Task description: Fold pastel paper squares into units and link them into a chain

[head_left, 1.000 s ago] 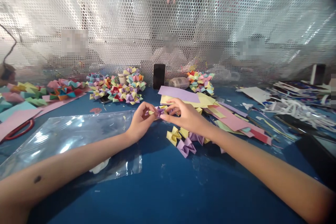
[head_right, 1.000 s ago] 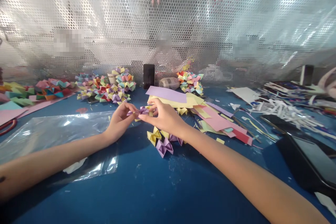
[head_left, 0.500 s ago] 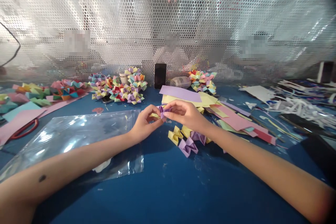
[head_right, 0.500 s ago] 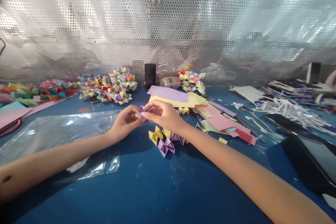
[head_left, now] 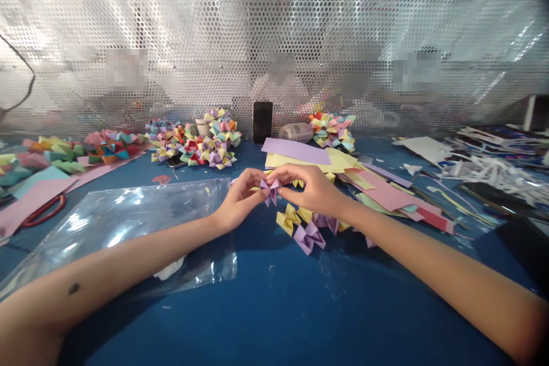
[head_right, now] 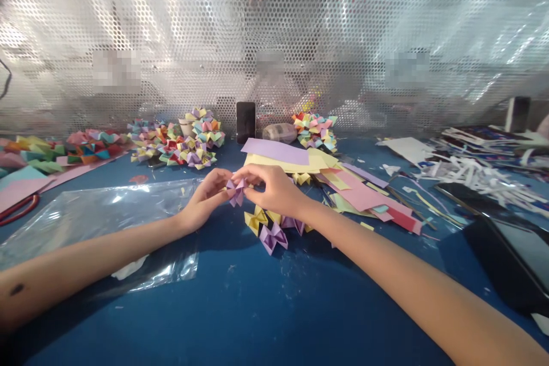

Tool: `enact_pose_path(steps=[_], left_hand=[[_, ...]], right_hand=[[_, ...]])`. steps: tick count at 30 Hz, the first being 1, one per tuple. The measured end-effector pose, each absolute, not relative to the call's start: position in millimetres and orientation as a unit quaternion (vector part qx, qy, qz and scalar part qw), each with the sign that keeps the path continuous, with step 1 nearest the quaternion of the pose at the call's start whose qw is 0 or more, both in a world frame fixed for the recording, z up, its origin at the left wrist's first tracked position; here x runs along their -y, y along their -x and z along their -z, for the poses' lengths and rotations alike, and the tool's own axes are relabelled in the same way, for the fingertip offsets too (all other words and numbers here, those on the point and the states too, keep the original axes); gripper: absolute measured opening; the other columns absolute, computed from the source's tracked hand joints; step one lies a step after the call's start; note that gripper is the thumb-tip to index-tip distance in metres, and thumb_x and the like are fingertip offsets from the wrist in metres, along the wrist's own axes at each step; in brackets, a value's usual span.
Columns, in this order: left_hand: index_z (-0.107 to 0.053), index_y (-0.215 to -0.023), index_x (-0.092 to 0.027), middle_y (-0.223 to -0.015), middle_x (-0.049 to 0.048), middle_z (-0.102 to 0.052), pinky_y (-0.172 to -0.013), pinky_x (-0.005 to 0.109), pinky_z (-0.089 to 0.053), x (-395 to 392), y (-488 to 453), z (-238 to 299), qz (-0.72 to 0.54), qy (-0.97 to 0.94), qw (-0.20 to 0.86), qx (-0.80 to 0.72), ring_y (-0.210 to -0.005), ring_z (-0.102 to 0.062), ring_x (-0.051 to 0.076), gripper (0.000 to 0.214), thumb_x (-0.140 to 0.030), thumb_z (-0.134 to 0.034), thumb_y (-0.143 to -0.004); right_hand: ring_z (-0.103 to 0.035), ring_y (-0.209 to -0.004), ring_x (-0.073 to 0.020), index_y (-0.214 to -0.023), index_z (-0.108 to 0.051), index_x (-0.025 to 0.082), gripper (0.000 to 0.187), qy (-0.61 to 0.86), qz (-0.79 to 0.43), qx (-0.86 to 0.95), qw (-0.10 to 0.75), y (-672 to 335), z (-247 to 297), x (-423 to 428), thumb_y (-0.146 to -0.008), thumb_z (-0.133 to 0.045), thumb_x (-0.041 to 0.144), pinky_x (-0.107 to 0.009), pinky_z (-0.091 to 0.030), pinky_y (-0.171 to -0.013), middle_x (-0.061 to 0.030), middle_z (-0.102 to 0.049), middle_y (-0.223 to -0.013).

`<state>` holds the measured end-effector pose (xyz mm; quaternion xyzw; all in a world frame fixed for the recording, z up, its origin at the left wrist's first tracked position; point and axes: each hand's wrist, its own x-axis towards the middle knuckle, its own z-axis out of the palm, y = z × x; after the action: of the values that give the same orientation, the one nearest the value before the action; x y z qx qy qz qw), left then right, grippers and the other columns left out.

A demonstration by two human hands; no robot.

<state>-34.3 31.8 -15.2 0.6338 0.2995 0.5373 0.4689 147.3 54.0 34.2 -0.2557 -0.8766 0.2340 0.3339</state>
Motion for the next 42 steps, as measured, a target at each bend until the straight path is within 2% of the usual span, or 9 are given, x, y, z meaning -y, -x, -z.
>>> enact_pose_path(steps=[7,10,14,17,20,25,32,36,42], left_hand=[[-0.044,-0.081,-0.017,-0.077,-0.0012,-0.055,-0.069,0.023,-0.044,-33.2,35.3,18.1,-0.522,-0.63,0.474,-0.324,-0.072,-0.054,0.01,0.022,-0.027,-0.063,-0.075],[-0.041,-0.077,-0.018,-0.075,-0.0028,-0.054,-0.065,0.021,-0.043,-32.8,34.7,17.8,-0.541,-0.618,0.467,-0.329,-0.068,-0.052,0.008,0.02,-0.024,-0.06,-0.075],[-0.038,-0.08,-0.019,-0.074,-0.0041,-0.053,-0.062,0.022,-0.046,-33.8,34.2,18.3,-0.572,-0.586,0.467,-0.334,-0.064,-0.053,0.009,0.018,-0.022,-0.055,-0.076],[-0.041,-0.091,-0.02,-0.081,-0.0022,-0.054,-0.06,0.023,-0.049,-35.3,34.6,17.6,-0.569,-0.584,0.462,-0.349,-0.067,-0.055,0.01,0.019,-0.022,-0.054,-0.076],[-0.05,-0.096,-0.018,-0.088,0.0009,-0.055,-0.06,0.022,-0.049,-36.2,35.3,16.1,-0.552,-0.607,0.445,-0.36,-0.073,-0.055,0.012,0.021,-0.023,-0.053,-0.077],[-0.055,-0.087,-0.016,-0.074,-0.0008,-0.056,-0.062,0.023,-0.047,-36.9,35.7,16.1,-0.537,-0.617,0.436,-0.375,-0.063,-0.052,0.01,0.015,-0.028,-0.054,-0.078],[-0.05,-0.081,-0.016,-0.073,-0.0029,-0.056,-0.062,0.02,-0.048,-38.7,34.9,18.7,-0.547,-0.605,0.449,-0.365,-0.063,-0.053,0.008,0.007,-0.02,-0.053,-0.076],[-0.047,-0.08,-0.017,-0.074,-0.0041,-0.055,-0.061,0.018,-0.046,-38.7,34.7,18.3,-0.55,-0.608,0.446,-0.359,-0.062,-0.054,0.006,0.006,-0.014,-0.048,-0.075],[-0.046,-0.08,-0.017,-0.069,-0.0051,-0.05,-0.055,0.019,-0.047,-37.6,34.5,17.5,-0.542,-0.614,0.444,-0.363,-0.057,-0.051,0.006,0.007,-0.014,-0.047,-0.074]], right_hand=[[-0.063,-0.081,-0.0139,-0.092,-0.062,0.018,0.021,0.271,-0.163,0.875,0.366,-148.0,-39.0,-52.9,-0.076,-0.052,0.012,-0.029,-0.05,-0.078,-0.0023,-0.067,-0.093],[-0.063,-0.083,-0.0139,-0.101,-0.059,0.018,0.026,0.271,-0.183,0.877,0.353,-149.1,-40.3,-54.0,-0.076,-0.054,0.016,-0.029,-0.05,-0.08,-0.0038,-0.066,-0.099],[-0.06,-0.095,-0.0192,-0.113,-0.055,0.02,0.047,0.286,-0.175,0.921,0.198,-156.0,-44.7,-58.0,-0.068,-0.068,0.028,-0.032,-0.048,-0.083,-0.0054,-0.063,-0.109],[-0.059,-0.096,-0.0218,-0.1,-0.064,0.02,0.035,0.296,-0.14,0.942,0.069,-160.9,-47.9,-60.2,-0.068,-0.068,0.033,-0.034,-0.046,-0.083,-0.0051,-0.065,-0.104],[-0.06,-0.095,-0.0216,-0.097,-0.067,0.02,0.03,0.295,-0.143,0.944,0.035,-161.7,-51.4,-59.1,-0.071,-0.066,0.034,-0.034,-0.046,-0.083,-0.005,-0.067,-0.102],[-0.062,-0.089,-0.018,-0.092,-0.07,0.023,0.02,0.278,-0.188,0.941,-0.028,-159.2,-56.1,-53.9,-0.073,-0.064,0.023,-0.029,-0.046,-0.079,-0.0007,-0.069,-0.098],[-0.062,-0.079,-0.0161,-0.079,-0.069,0.021,0.009,0.267,-0.174,0.947,0.035,-156.3,-43.7,-53.1,-0.071,-0.065,0.024,-0.029,-0.044,-0.077,-0.0002,-0.069,-0.085],[-0.06,-0.08,-0.0145,-0.084,-0.065,0.02,0.012,0.224,-0.19,0.951,0.098,-154.1,-52.0,-47.1,-0.073,-0.061,0.02,-0.027,-0.044,-0.076,-0.0008,-0.067,-0.089],[-0.057,-0.082,-0.0143,-0.092,-0.06,0.019,0.012,0.22,-0.114,0.92,0.305,-149.1,-59.1,-41.8,-0.08,-0.055,0.018,-0.028,-0.043,-0.076,-0.0019,-0.063,-0.089]])
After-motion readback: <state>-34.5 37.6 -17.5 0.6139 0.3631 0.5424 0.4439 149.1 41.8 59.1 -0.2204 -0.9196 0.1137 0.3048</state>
